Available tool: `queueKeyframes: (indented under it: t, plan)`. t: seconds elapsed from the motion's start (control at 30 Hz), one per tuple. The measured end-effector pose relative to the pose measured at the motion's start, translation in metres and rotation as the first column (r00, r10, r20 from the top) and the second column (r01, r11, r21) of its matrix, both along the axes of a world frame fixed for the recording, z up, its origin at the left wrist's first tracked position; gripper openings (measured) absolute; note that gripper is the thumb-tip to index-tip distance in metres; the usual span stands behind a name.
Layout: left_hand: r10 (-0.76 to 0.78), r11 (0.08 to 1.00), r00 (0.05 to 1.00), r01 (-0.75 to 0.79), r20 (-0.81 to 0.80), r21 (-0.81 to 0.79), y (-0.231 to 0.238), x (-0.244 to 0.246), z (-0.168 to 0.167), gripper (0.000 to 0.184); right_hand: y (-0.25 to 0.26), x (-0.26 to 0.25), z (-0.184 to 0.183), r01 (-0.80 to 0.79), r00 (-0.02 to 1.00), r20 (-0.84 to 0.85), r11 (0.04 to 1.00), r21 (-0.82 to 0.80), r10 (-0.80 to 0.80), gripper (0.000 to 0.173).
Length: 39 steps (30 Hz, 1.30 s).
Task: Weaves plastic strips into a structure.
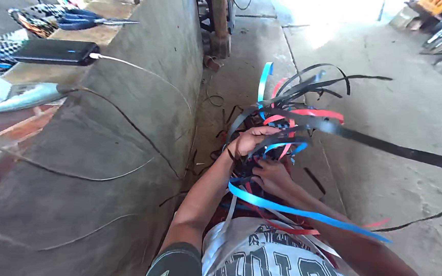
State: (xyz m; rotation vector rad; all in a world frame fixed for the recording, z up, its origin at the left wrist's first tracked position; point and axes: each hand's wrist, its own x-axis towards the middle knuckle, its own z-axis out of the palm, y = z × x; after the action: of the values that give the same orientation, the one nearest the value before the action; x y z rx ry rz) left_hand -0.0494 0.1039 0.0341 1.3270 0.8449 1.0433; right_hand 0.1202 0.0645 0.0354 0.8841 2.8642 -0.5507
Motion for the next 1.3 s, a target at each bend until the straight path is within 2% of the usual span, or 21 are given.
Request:
queueKeyframes:
  t: [0.1, 0.17, 0.23, 0.3, 0.4, 0.5, 0.6, 0.63, 0.7, 0.73, 0.8, 0.87, 0.93, 0.97, 1.0, 1.07, 1.17, 1.23, 1.3]
  plan:
    - [-0.044, 0.992, 0.955, 0.077, -0.294, 0.101, 0.022, 0.013, 0.025, 0.031, -0.005, -0.010, 0.008, -0.020, 0.996, 0.081, 0.999, -0.043, 0.023, 0.035]
    - [-0.016, 0.977, 0.920, 0.099, -0.393, 0.191, 0.044, 0.018, 0.039, 0.034, -0.005, -0.010, 0.009, -0.012, 0.995, 0.093, 0.998, -0.054, 0.017, 0.034]
    - [0.181, 0.944, 0.861, -0.017, -0.475, 0.328, 0.068, 0.008, 0.035, 0.034, 0.000, -0.002, -0.005, 0.039, 0.997, 0.074, 0.994, -0.098, -0.032, 0.035]
    - [0.327, 0.921, 0.760, -0.123, -0.561, 0.370, 0.082, -0.009, 0.023, 0.037, 0.010, 0.012, -0.030, 0.069, 0.998, 0.009, 0.995, -0.070, -0.068, 0.033]
    - [0.278, 0.958, 0.660, -0.138, -0.698, 0.251, 0.075, -0.020, -0.018, 0.042, 0.015, 0.024, -0.007, 0.088, 0.996, 0.027, 0.995, -0.053, -0.087, 0.034]
    - [0.116, 0.992, 0.630, -0.114, -0.768, 0.056, 0.045, -0.011, -0.066, 0.041, 0.020, 0.032, 0.003, 0.103, 0.994, 0.039, 0.991, -0.081, -0.101, 0.035]
    - [-0.118, 0.981, 0.577, -0.056, -0.808, -0.183, 0.017, -0.006, -0.102, 0.049, 0.028, 0.041, 0.004, 0.131, 0.990, 0.074, 0.984, -0.122, -0.123, 0.036]
    - [-0.163, 0.968, 0.593, -0.058, -0.788, -0.244, 0.009, -0.006, -0.114, 0.049, 0.031, 0.045, 0.003, 0.147, 0.987, 0.083, 0.980, -0.132, -0.137, 0.036]
    - [-0.134, 0.960, 0.728, -0.072, -0.672, -0.269, -0.008, -0.014, -0.154, 0.055, 0.037, 0.052, -0.001, 0.187, 0.980, 0.098, 0.971, -0.147, -0.174, 0.036]
    - [-0.106, 0.967, 0.801, -0.055, -0.589, -0.249, -0.017, -0.018, -0.162, 0.059, 0.040, 0.057, -0.004, 0.205, 0.977, 0.094, 0.968, -0.142, -0.193, 0.037]
    - [-0.069, 0.982, 0.844, -0.036, -0.532, -0.185, -0.027, -0.026, -0.156, 0.057, 0.047, 0.064, -0.009, 0.244, 0.968, 0.083, 0.960, -0.134, -0.235, 0.037]
    - [-0.090, 0.970, 0.769, -0.076, -0.633, -0.231, -0.031, -0.034, -0.131, 0.044, 0.052, 0.070, -0.010, 0.296, 0.954, 0.103, 0.942, -0.160, -0.282, 0.038]
    - [-0.126, 0.927, 0.678, -0.179, -0.725, -0.328, -0.031, -0.041, -0.112, 0.040, 0.058, 0.078, -0.015, 0.338, 0.940, 0.119, 0.924, -0.177, -0.321, 0.038]
    - [-0.114, 0.917, 0.634, -0.230, -0.765, -0.327, -0.029, -0.048, -0.111, 0.039, 0.061, 0.083, -0.019, 0.358, 0.932, 0.132, 0.917, -0.174, -0.339, 0.037]
    - [-0.064, 0.923, 0.582, -0.273, -0.810, -0.270, -0.029, -0.056, -0.112, 0.039, 0.064, 0.088, -0.022, 0.375, 0.924, 0.143, 0.911, -0.170, -0.354, 0.037]
    - [0.144, 0.934, 0.486, -0.354, -0.862, -0.044, -0.033, -0.071, -0.109, 0.041, 0.073, 0.100, -0.029, 0.406, 0.912, 0.156, 0.894, -0.191, -0.380, 0.036]
    - [0.516, 0.841, 0.410, -0.411, -0.753, 0.352, -0.051, -0.060, -0.067, 0.039, 0.082, 0.112, -0.034, 0.464, 0.886, 0.159, 0.846, -0.262, -0.436, 0.033]
    - [0.634, 0.771, 0.481, -0.334, -0.606, 0.542, -0.070, -0.033, -0.031, 0.032, 0.087, 0.116, -0.039, 0.476, 0.879, 0.149, 0.837, -0.271, -0.452, 0.033]
    - [0.540, 0.804, 0.636, -0.198, -0.551, 0.560, -0.087, -0.001, -0.010, 0.024, 0.093, 0.118, -0.048, 0.461, 0.887, 0.105, 0.846, -0.269, -0.450, 0.033]
